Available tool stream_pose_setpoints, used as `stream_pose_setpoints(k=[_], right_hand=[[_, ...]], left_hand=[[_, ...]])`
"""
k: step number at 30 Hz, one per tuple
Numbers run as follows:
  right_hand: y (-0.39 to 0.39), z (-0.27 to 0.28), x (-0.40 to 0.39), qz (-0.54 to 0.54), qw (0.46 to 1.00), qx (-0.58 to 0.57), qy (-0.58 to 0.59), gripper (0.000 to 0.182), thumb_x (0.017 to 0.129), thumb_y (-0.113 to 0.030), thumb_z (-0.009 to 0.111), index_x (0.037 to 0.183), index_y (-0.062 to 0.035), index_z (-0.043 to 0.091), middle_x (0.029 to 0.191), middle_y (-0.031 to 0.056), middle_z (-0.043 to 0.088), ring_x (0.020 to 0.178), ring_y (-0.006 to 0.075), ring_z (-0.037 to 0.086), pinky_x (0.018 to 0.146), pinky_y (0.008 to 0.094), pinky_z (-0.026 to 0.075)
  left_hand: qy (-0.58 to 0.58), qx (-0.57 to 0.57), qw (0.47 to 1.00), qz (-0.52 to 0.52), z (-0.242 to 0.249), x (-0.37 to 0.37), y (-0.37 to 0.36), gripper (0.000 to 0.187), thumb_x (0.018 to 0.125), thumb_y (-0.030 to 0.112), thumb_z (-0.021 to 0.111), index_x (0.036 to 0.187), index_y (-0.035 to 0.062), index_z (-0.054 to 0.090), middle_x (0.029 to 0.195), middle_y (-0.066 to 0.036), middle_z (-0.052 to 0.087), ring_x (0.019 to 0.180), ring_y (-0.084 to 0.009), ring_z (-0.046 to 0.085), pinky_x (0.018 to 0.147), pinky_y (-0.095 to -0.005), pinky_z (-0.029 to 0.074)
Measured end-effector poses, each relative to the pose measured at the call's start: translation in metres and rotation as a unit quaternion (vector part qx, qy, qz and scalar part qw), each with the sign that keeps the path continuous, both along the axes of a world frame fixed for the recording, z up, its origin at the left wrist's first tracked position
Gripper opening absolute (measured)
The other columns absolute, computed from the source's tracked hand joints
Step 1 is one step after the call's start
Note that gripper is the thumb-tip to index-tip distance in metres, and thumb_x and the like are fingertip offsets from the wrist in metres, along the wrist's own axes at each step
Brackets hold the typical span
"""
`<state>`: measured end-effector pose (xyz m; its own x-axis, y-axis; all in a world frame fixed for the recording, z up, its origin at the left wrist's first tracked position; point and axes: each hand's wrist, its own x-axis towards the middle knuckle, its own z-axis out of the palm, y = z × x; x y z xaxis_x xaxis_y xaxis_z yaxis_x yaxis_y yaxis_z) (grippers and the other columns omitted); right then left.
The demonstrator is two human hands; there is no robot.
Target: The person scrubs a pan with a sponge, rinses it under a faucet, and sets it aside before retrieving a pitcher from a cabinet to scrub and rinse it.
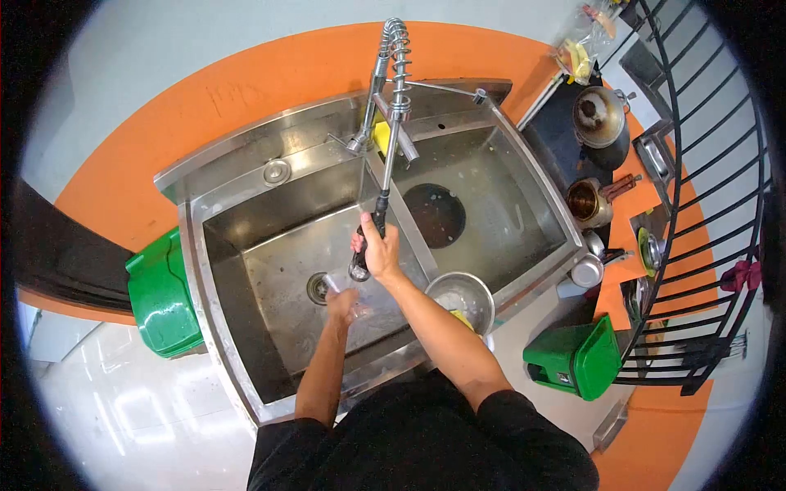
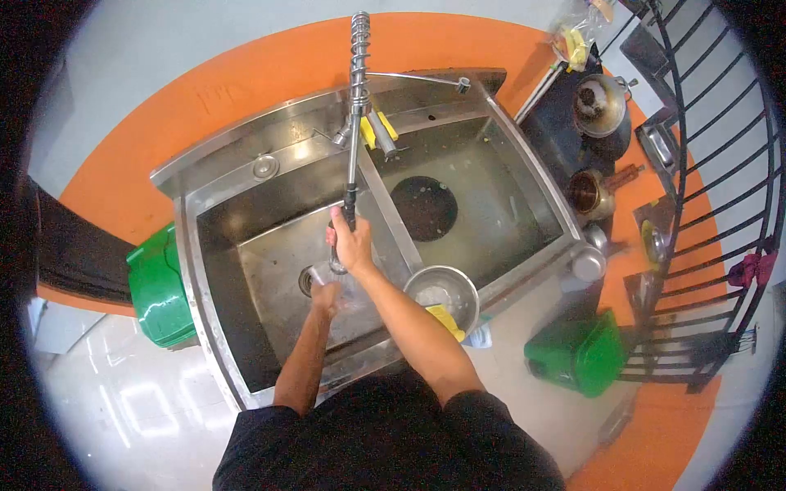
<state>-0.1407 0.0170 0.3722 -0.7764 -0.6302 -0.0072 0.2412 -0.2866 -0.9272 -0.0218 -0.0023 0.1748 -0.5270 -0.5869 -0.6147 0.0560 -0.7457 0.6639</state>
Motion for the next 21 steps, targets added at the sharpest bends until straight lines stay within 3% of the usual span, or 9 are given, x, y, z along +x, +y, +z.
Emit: stream_pose_setpoints(k=[2,8,12,14,15,16,17,18,21], right_hand=[[0.002,0.002,-0.009,-0.029,0.999,0.018,0.006,0.045,0.094,-0.043,0.061,0.071,-0.0057,0.055,0.058,0.0021,0.055,0.051,0.0107,0.052,0.049,0.0266,0.042],[0.007,0.012,-0.001,0.004,0.999,0.033,0.013,0.050,0.095,-0.046,0.060,0.066,-0.0056,0.050,0.056,0.0041,0.052,0.048,0.0131,0.051,0.048,0.0288,0.042],[0.005,0.023,0.023,0.058,0.992,-0.047,-0.102,0.055,0.093,-0.049,0.061,0.063,-0.0057,0.044,0.055,0.0068,0.048,0.047,0.0164,0.048,0.049,0.0328,0.044],[0.001,0.023,0.019,0.059,0.991,-0.058,-0.105,0.053,0.093,-0.048,0.061,0.066,-0.0059,0.044,0.055,0.0068,0.048,0.047,0.0164,0.048,0.050,0.0334,0.044],[-0.001,0.026,0.016,0.036,0.994,-0.059,-0.080,0.053,0.094,-0.048,0.060,0.066,-0.0061,0.044,0.055,0.0067,0.048,0.047,0.0164,0.048,0.050,0.0332,0.044],[-0.003,0.028,0.012,0.011,0.997,-0.059,-0.055,0.052,0.094,-0.048,0.059,0.067,-0.0064,0.044,0.055,0.0067,0.048,0.047,0.0163,0.048,0.051,0.0329,0.044],[-0.003,0.025,0.007,-0.009,0.998,-0.055,-0.027,0.052,0.095,-0.047,0.058,0.067,-0.0065,0.043,0.055,0.0066,0.048,0.048,0.0162,0.049,0.051,0.0327,0.044],[-0.001,0.023,0.004,-0.010,0.998,-0.056,-0.026,0.052,0.095,-0.047,0.058,0.067,-0.0065,0.043,0.055,0.0066,0.048,0.048,0.0162,0.049,0.051,0.0327,0.044],[0.011,0.026,0.010,0.065,0.995,-0.037,-0.061,0.047,0.096,-0.044,0.059,0.069,-0.0076,0.046,0.055,0.0035,0.050,0.047,0.0133,0.050,0.047,0.0293,0.042]], left_hand=[[-0.065,0.041,0.996,0.042,-0.009,0.008,-0.013,0.035,0.077,-0.006,0.055,0.110,0.0038,0.050,0.092,-0.012,0.054,0.082,-0.0320,0.059,0.074,-0.0584,0.055],[0.148,0.319,0.918,0.185,-0.078,0.031,-0.033,0.030,0.077,-0.004,0.052,0.107,0.0036,0.050,0.115,-0.016,0.054,0.107,-0.0395,0.054,0.090,-0.0584,0.049],[0.249,0.276,0.920,0.125,-0.097,0.015,-0.033,0.027,0.086,0.005,0.049,0.113,0.0031,0.053,0.116,-0.016,0.059,0.104,-0.0365,0.057,0.092,-0.0520,0.051],[0.220,0.030,0.975,0.028,-0.119,0.003,-0.030,0.035,0.092,0.013,0.045,0.124,-0.0012,0.051,0.119,-0.019,0.061,0.106,-0.0347,0.058,0.092,-0.0486,0.052],[0.067,-0.218,0.971,-0.072,-0.053,0.003,-0.015,0.044,0.094,0.016,0.040,0.133,-0.0024,0.045,0.122,-0.022,0.059,0.114,-0.0357,0.056,0.093,-0.0514,0.051],[0.067,-0.219,0.971,-0.072,-0.057,0.005,-0.020,0.044,0.094,0.016,0.040,0.133,-0.0024,0.045,0.122,-0.022,0.059,0.114,-0.0357,0.056,0.093,-0.0514,0.051],[0.149,0.066,0.986,0.037,-0.069,0.007,-0.028,0.045,0.093,0.014,0.040,0.135,-0.0022,0.043,0.120,-0.021,0.060,0.116,-0.0363,0.055,0.094,-0.0530,0.050],[0.218,0.345,0.902,0.143,-0.065,0.006,-0.032,0.046,0.092,0.012,0.041,0.136,-0.0019,0.042,0.118,-0.020,0.061,0.118,-0.0369,0.054,0.095,-0.0546,0.049],[0.091,0.308,0.931,0.172,-0.056,0.005,-0.030,0.045,0.088,0.010,0.040,0.130,-0.0054,0.043,0.115,-0.022,0.062,0.110,-0.0411,0.059,0.094,-0.0569,0.049]])
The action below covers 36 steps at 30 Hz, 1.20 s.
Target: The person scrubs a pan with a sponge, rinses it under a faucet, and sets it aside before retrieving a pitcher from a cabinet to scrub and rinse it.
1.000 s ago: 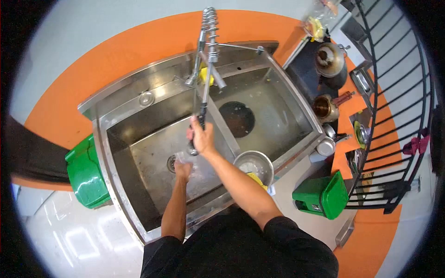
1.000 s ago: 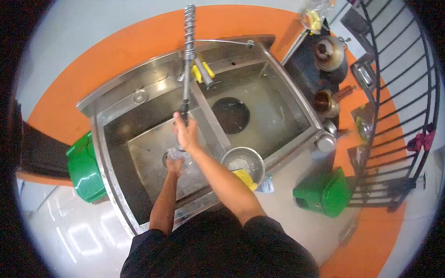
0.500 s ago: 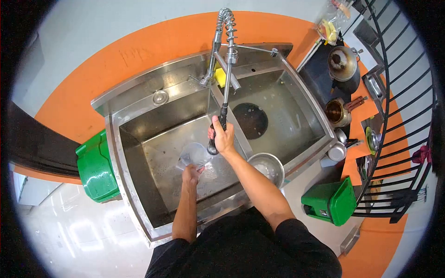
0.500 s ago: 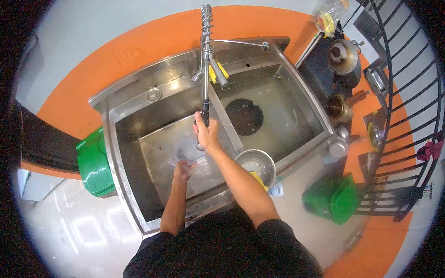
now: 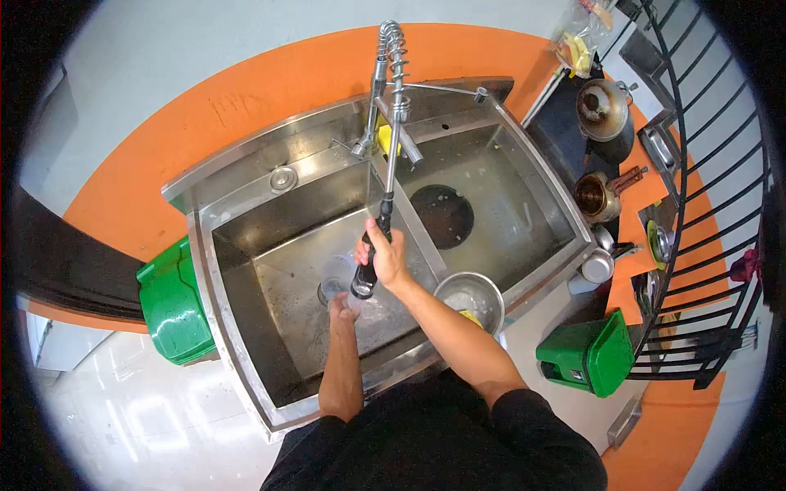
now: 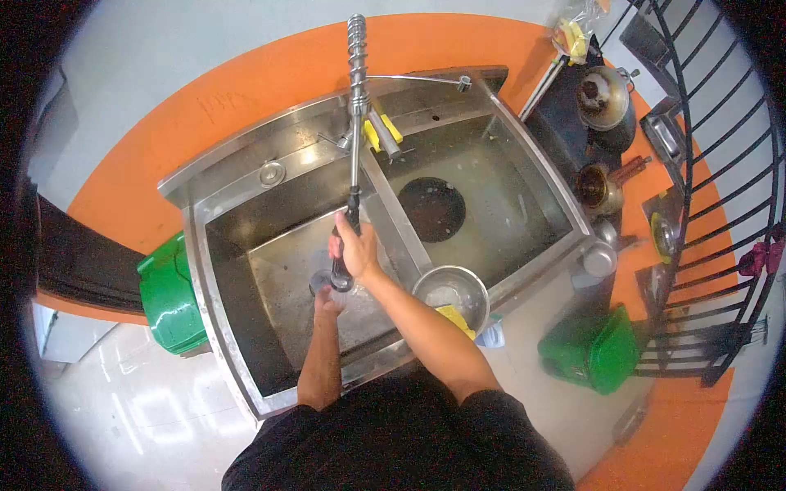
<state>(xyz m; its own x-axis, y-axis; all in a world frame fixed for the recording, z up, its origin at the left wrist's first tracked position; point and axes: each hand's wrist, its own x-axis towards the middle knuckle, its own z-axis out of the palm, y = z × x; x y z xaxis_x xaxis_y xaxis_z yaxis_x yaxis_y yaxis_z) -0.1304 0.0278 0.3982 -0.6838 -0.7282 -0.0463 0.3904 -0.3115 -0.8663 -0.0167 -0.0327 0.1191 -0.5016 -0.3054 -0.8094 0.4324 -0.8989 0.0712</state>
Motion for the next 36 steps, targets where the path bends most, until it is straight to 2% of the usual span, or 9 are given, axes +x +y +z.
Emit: stream_pose_setpoints(k=[6,10,15,22,24,25,27,30,36], right_hand=[[-0.001,-0.016,-0.018,-0.090,0.994,0.027,0.053,0.052,0.095,-0.048,0.059,0.067,-0.0064,0.045,0.055,0.0061,0.049,0.049,0.0158,0.050,0.052,0.0323,0.044],[-0.002,-0.015,-0.023,-0.096,0.989,0.032,0.103,0.052,0.095,-0.047,0.058,0.065,-0.0061,0.046,0.055,0.0067,0.050,0.049,0.0159,0.050,0.052,0.0324,0.045],[-0.003,-0.012,-0.016,-0.049,0.994,0.037,0.086,0.051,0.096,-0.045,0.057,0.063,-0.0057,0.053,0.054,0.0017,0.052,0.050,0.0113,0.051,0.048,0.0284,0.040],[0.001,-0.017,-0.016,-0.070,0.989,0.051,0.124,0.054,0.095,-0.046,0.058,0.062,-0.0040,0.054,0.056,0.0022,0.055,0.050,0.0119,0.052,0.049,0.0287,0.040],[-0.001,-0.015,-0.016,-0.051,0.995,0.022,0.078,0.054,0.095,-0.046,0.059,0.063,-0.0037,0.055,0.057,0.0031,0.056,0.050,0.0126,0.053,0.049,0.0291,0.041],[-0.003,-0.014,-0.017,-0.058,0.995,0.020,0.079,0.052,0.096,-0.046,0.058,0.065,-0.0046,0.051,0.057,0.0053,0.055,0.050,0.0143,0.053,0.050,0.0297,0.043],[-0.004,-0.012,-0.015,-0.067,0.995,0.017,0.077,0.051,0.096,-0.046,0.057,0.066,-0.0056,0.048,0.057,0.0075,0.054,0.050,0.0160,0.053,0.051,0.0303,0.044],[-0.006,-0.003,-0.018,-0.110,0.983,0.027,0.144,0.053,0.096,-0.047,0.057,0.064,-0.0063,0.045,0.055,0.0078,0.053,0.048,0.0168,0.052,0.050,0.0308,0.044],[-0.004,-0.007,-0.015,-0.043,0.995,0.043,0.077,0.060,0.094,-0.053,0.057,0.057,-0.0063,0.053,0.050,0.0037,0.053,0.046,0.0146,0.054,0.047,0.0299,0.041]], left_hand=[[0.072,0.109,0.991,-0.044,-0.054,0.004,-0.012,0.035,0.093,0.020,0.037,0.113,-0.0013,0.056,0.110,-0.021,0.065,0.102,-0.0380,0.063,0.090,-0.0535,0.052],[0.030,-0.052,0.998,-0.011,0.014,0.000,0.024,0.022,0.084,0.004,0.051,0.105,-0.0008,0.056,0.096,-0.017,0.063,0.086,-0.0389,0.064,0.077,-0.0536,0.057],[-0.169,-0.341,0.903,-0.200,0.057,0.003,0.034,0.034,0.079,-0.002,0.057,0.112,0.0038,0.051,0.098,-0.012,0.061,0.075,-0.0251,0.064,0.050,-0.0423,0.059],[-0.225,-0.450,0.851,-0.154,0.079,0.035,0.034,0.036,0.079,0.001,0.058,0.113,0.0068,0.053,0.092,-0.012,0.063,0.075,-0.0247,0.066,0.061,-0.0412,0.059],[-0.292,-0.701,0.583,-0.288,0.087,0.039,0.038,0.045,0.073,-0.005,0.060,0.116,0.0087,0.056,0.108,-0.015,0.067,0.085,-0.0372,0.069,0.074,-0.0438,0.059],[-0.292,-0.702,0.583,-0.286,0.090,0.039,0.036,0.045,0.073,-0.005,0.060,0.116,0.0087,0.056,0.108,-0.015,0.067,0.085,-0.0372,0.069,0.074,-0.0438,0.059],[-0.299,-0.796,0.397,-0.344,0.093,0.044,0.032,0.053,0.069,-0.005,0.061,0.120,0.0066,0.054,0.123,-0.017,0.062,0.100,-0.0331,0.067,0.089,-0.0406,0.054],[-0.268,-0.885,0.246,-0.290,0.084,0.044,0.014,0.057,0.065,-0.005,0.062,0.120,0.0083,0.057,0.136,-0.016,0.054,0.114,-0.0397,0.059,0.087,-0.0445,0.055],[-0.253,-0.913,0.179,-0.266,0.090,0.046,0.004,0.046,0.067,-0.005,0.062,0.111,0.0102,0.062,0.145,-0.010,0.047,0.125,-0.0418,0.052,0.085,-0.0450,0.057]])
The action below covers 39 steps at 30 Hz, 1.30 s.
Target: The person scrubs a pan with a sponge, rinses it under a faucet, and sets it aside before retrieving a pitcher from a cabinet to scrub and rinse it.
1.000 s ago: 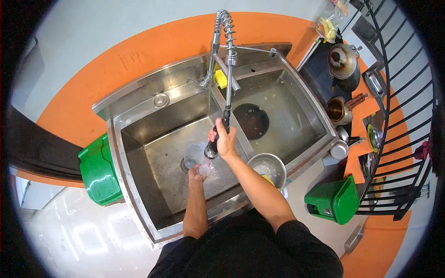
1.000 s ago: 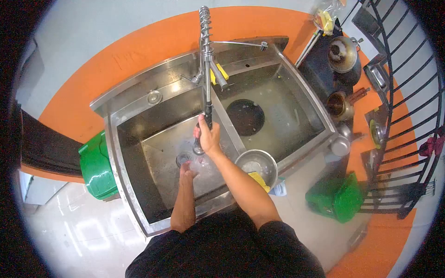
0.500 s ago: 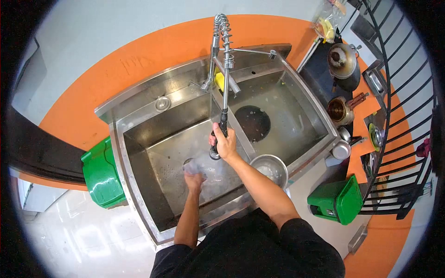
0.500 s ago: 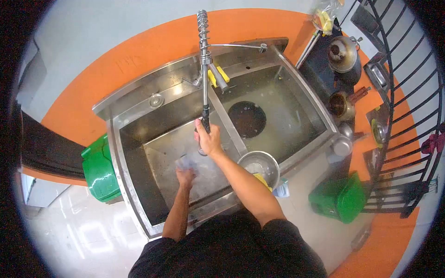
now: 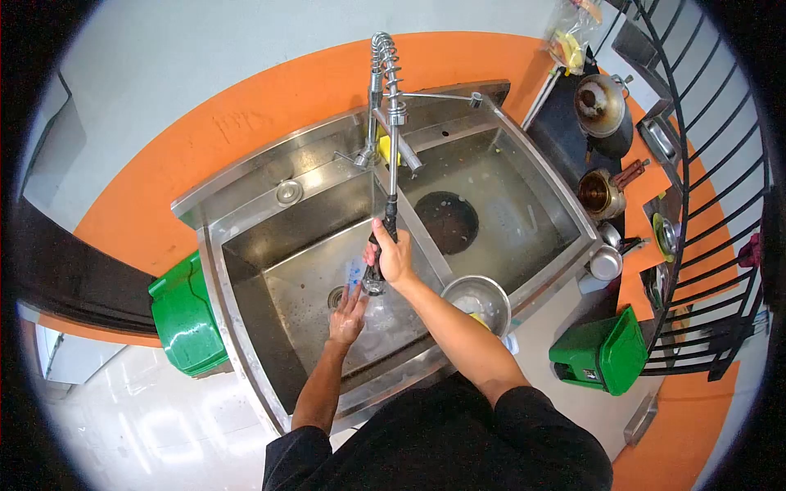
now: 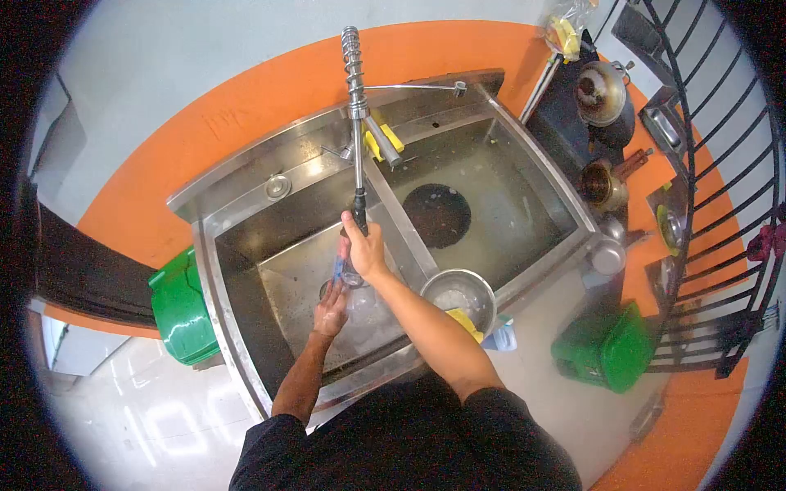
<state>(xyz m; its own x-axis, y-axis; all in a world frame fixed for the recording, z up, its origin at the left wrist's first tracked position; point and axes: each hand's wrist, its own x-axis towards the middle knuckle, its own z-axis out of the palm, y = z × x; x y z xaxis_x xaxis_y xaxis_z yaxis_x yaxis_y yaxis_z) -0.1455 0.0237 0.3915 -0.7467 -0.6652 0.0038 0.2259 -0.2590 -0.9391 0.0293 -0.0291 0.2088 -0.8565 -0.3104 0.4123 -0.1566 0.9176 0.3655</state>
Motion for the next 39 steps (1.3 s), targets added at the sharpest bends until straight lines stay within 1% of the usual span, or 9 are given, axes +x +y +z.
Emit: stream_pose_setpoints(k=[7,15,19,25,29,31,32,35,39], right_hand=[[-0.006,-0.004,-0.030,-0.130,0.987,0.016,0.093,0.059,0.094,-0.053,0.057,0.058,-0.0064,0.052,0.051,0.0028,0.054,0.048,0.0121,0.053,0.048,0.0293,0.040],[-0.009,0.003,0.000,-0.021,0.998,-0.028,-0.047,0.052,0.094,-0.047,0.060,0.063,-0.0075,0.045,0.052,0.0074,0.050,0.045,0.0173,0.051,0.050,0.0327,0.047],[-0.015,-0.008,-0.018,-0.102,0.991,0.034,0.073,0.052,0.094,-0.047,0.059,0.063,-0.0071,0.047,0.053,0.0046,0.051,0.045,0.0144,0.050,0.049,0.0312,0.046],[0.003,-0.002,0.003,-0.009,0.999,-0.008,-0.046,0.051,0.094,-0.046,0.061,0.063,-0.0073,0.049,0.052,0.0042,0.051,0.043,0.0121,0.049,0.044,0.0282,0.043],[-0.002,0.013,0.024,0.024,0.995,-0.032,-0.096,0.052,0.092,-0.049,0.063,0.064,-0.0080,0.047,0.051,0.0044,0.049,0.043,0.0141,0.049,0.045,0.0301,0.043],[-0.002,0.012,0.022,0.017,0.997,-0.039,-0.067,0.052,0.092,-0.049,0.062,0.063,-0.0078,0.049,0.052,0.0038,0.050,0.044,0.0133,0.050,0.045,0.0292,0.042],[-0.002,0.012,0.018,-0.020,0.999,-0.019,-0.019,0.052,0.093,-0.049,0.062,0.062,-0.0076,0.050,0.052,0.0030,0.050,0.044,0.0127,0.050,0.045,0.0290,0.041],[0.003,0.005,0.007,-0.063,0.998,0.008,0.030,0.053,0.095,-0.047,0.059,0.060,-0.0070,0.052,0.052,0.0009,0.052,0.046,0.0111,0.051,0.044,0.0285,0.038],[0.010,0.006,0.025,-0.012,1.000,-0.006,-0.011,0.054,0.093,-0.048,0.063,0.059,-0.0084,0.050,0.051,0.0015,0.051,0.045,0.0112,0.049,0.044,0.0279,0.037]], left_hand=[[-0.029,-0.054,0.997,-0.050,0.017,0.021,0.003,0.039,0.070,0.000,0.065,0.108,0.0098,0.063,0.145,-0.008,0.047,0.131,-0.0425,0.045,0.086,-0.0428,0.057],[-0.006,-0.123,0.977,-0.172,0.025,0.023,-0.002,0.025,0.080,0.015,0.064,0.105,0.0165,0.059,0.143,-0.001,0.051,0.128,-0.0433,0.048,0.084,-0.0425,0.058],[-0.027,-0.133,0.972,-0.193,0.037,0.027,-0.007,0.029,0.080,0.008,0.063,0.107,0.0176,0.061,0.141,-0.001,0.052,0.130,-0.0411,0.047,0.085,-0.0417,0.059],[-0.028,-0.078,0.987,-0.136,0.016,0.023,-0.011,0.042,0.072,0.003,0.067,0.112,0.0139,0.059,0.134,-0.009,0.058,0.123,-0.0408,0.054,0.080,-0.0435,0.059],[-0.112,0.300,0.939,0.126,-0.020,0.003,-0.015,0.068,0.065,-0.002,0.069,0.129,0.0092,0.048,0.109,-0.014,0.066,0.089,-0.0373,0.066,0.069,-0.0473,0.056],[0.206,0.418,0.877,0.115,-0.030,-0.014,-0.020,0.057,0.070,-0.007,0.065,0.125,0.0022,0.049,0.101,-0.013,0.067,0.080,-0.0289,0.068,0.063,-0.0428,0.056],[0.170,0.563,0.778,0.220,-0.036,-0.008,-0.012,0.047,0.074,-0.010,0.060,0.119,-0.0009,0.051,0.098,-0.011,0.065,0.075,-0.0238,0.067,0.060,-0.0397,0.056],[0.200,0.718,0.631,0.215,-0.008,-0.004,-0.004,0.044,0.077,-0.013,0.055,0.118,0.0021,0.051,0.097,-0.010,0.064,0.086,-0.0254,0.066,0.063,-0.0405,0.058],[0.086,0.739,0.629,0.225,-0.027,-0.005,0.010,0.037,0.075,-0.010,0.059,0.110,0.0011,0.056,0.096,-0.012,0.065,0.075,-0.0256,0.066,0.056,-0.0400,0.058]])
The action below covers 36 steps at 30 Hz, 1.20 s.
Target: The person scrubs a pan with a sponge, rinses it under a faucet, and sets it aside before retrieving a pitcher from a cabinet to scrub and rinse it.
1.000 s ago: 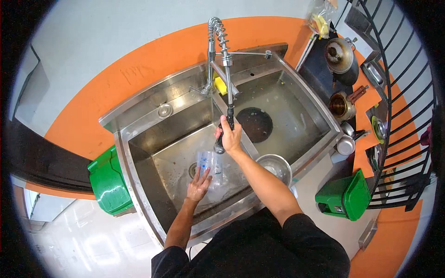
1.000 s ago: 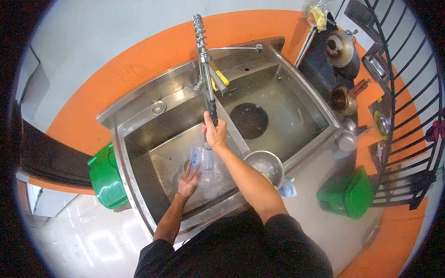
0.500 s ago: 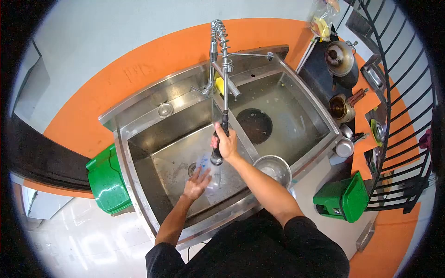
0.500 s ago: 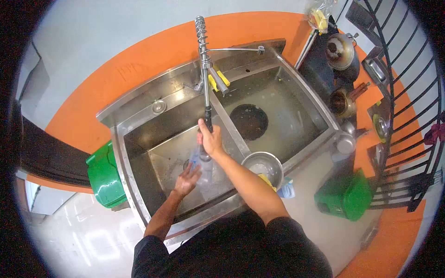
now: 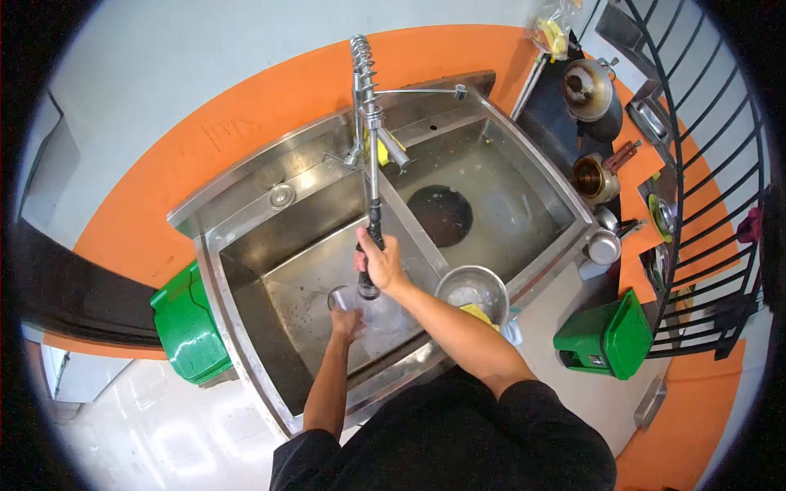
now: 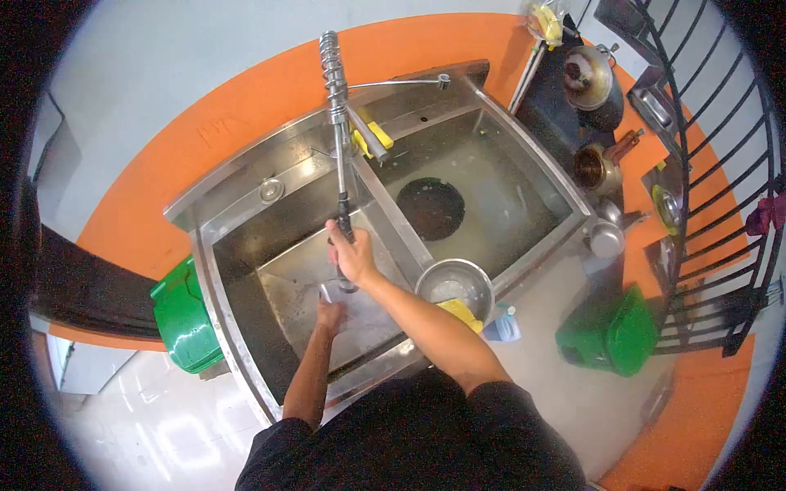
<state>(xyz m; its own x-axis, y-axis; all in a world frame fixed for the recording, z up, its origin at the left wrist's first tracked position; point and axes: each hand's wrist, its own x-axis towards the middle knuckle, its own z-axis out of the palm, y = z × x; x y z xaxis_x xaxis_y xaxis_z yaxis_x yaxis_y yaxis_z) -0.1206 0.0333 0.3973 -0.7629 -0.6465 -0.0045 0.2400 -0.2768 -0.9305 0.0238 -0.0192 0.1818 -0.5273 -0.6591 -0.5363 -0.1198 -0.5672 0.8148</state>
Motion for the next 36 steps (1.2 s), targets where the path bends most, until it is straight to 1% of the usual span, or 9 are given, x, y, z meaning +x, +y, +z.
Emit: stream_pose_setpoints(k=[4,9,14,19,23,25,29,32,36], right_hand=[[-0.001,0.003,-0.016,-0.037,0.999,0.001,-0.001,0.053,0.094,-0.046,0.061,0.059,-0.0094,0.048,0.050,0.0014,0.050,0.045,0.0114,0.050,0.044,0.0280,0.038],[0.007,0.004,-0.011,-0.009,1.000,0.015,-0.014,0.055,0.094,-0.048,0.059,0.057,-0.0096,0.046,0.049,0.0023,0.049,0.043,0.0124,0.049,0.043,0.0286,0.039],[0.006,0.025,-0.003,-0.027,0.998,-0.043,-0.045,0.054,0.094,-0.047,0.060,0.058,-0.0085,0.048,0.050,0.0030,0.051,0.043,0.0130,0.050,0.044,0.0293,0.040],[0.016,0.018,-0.030,-0.101,0.984,0.034,0.144,0.052,0.094,-0.045,0.061,0.058,-0.0083,0.051,0.050,0.0008,0.052,0.045,0.0107,0.051,0.044,0.0283,0.037],[0.015,0.005,-0.008,-0.023,1.000,-0.003,-0.014,0.048,0.093,-0.047,0.062,0.066,-0.0082,0.052,0.051,0.0024,0.052,0.044,0.0120,0.050,0.043,0.0284,0.040],[0.009,0.005,0.004,0.013,0.994,-0.045,-0.096,0.048,0.094,-0.046,0.061,0.066,-0.0081,0.050,0.052,0.0044,0.052,0.044,0.0137,0.051,0.045,0.0292,0.041],[0.000,0.014,-0.005,-0.033,0.999,-0.028,0.009,0.049,0.095,-0.045,0.060,0.066,-0.0062,0.048,0.054,0.0042,0.051,0.046,0.0137,0.051,0.048,0.0290,0.042],[0.008,0.007,-0.023,-0.106,0.988,0.020,0.111,0.052,0.095,-0.045,0.059,0.061,-0.0076,0.049,0.052,0.0006,0.050,0.047,0.0112,0.051,0.046,0.0284,0.038],[0.018,-0.003,-0.017,-0.071,0.994,0.041,0.072,0.053,0.093,-0.049,0.061,0.061,-0.0075,0.051,0.052,0.0003,0.051,0.047,0.0107,0.051,0.045,0.0282,0.038]], left_hand=[[-0.005,0.042,0.998,-0.041,-0.012,-0.003,0.003,0.025,0.076,-0.008,0.059,0.099,0.0007,0.061,0.098,-0.011,0.065,0.077,-0.0281,0.067,0.063,-0.0465,0.059],[0.194,0.243,0.948,0.068,-0.018,0.000,-0.002,0.026,0.086,0.001,0.058,0.112,0.0045,0.061,0.105,-0.008,0.066,0.090,-0.0257,0.065,0.076,-0.0391,0.056],[0.224,0.257,0.939,0.050,-0.067,0.007,0.011,0.032,0.085,0.008,0.057,0.117,0.0042,0.058,0.110,-0.008,0.064,0.103,-0.0251,0.062,0.090,-0.0402,0.053],[0.325,0.246,0.913,-0.015,-0.045,0.025,0.010,0.038,0.082,0.009,0.060,0.119,0.0042,0.058,0.115,-0.009,0.064,0.105,-0.0256,0.062,0.089,-0.0400,0.052],[0.323,0.281,0.904,0.017,-0.048,0.011,0.000,0.039,0.083,0.010,0.061,0.121,0.0033,0.057,0.117,-0.010,0.063,0.107,-0.0271,0.061,0.094,-0.0406,0.050],[0.333,0.250,0.909,0.034,-0.012,-0.019,0.011,0.032,0.086,0.010,0.061,0.118,0.0052,0.058,0.113,-0.009,0.063,0.107,-0.0270,0.060,0.093,-0.0478,0.051],[0.232,0.254,0.935,0.082,-0.059,-0.018,0.010,0.025,0.089,0.009,0.060,0.113,0.0067,0.058,0.106,-0.007,0.062,0.106,-0.0266,0.059,0.089,-0.0583,0.050],[0.183,0.242,0.951,0.061,-0.027,-0.018,0.013,0.036,0.083,-0.004,0.055,0.116,0.0077,0.047,0.111,-0.014,0.052,0.098,-0.0349,0.055,0.087,-0.0666,0.048],[0.101,0.274,0.949,0.115,-0.033,-0.016,0.018,0.037,0.078,-0.007,0.052,0.112,0.0037,0.042,0.108,-0.017,0.048,0.093,-0.0381,0.055,0.087,-0.0671,0.049]])
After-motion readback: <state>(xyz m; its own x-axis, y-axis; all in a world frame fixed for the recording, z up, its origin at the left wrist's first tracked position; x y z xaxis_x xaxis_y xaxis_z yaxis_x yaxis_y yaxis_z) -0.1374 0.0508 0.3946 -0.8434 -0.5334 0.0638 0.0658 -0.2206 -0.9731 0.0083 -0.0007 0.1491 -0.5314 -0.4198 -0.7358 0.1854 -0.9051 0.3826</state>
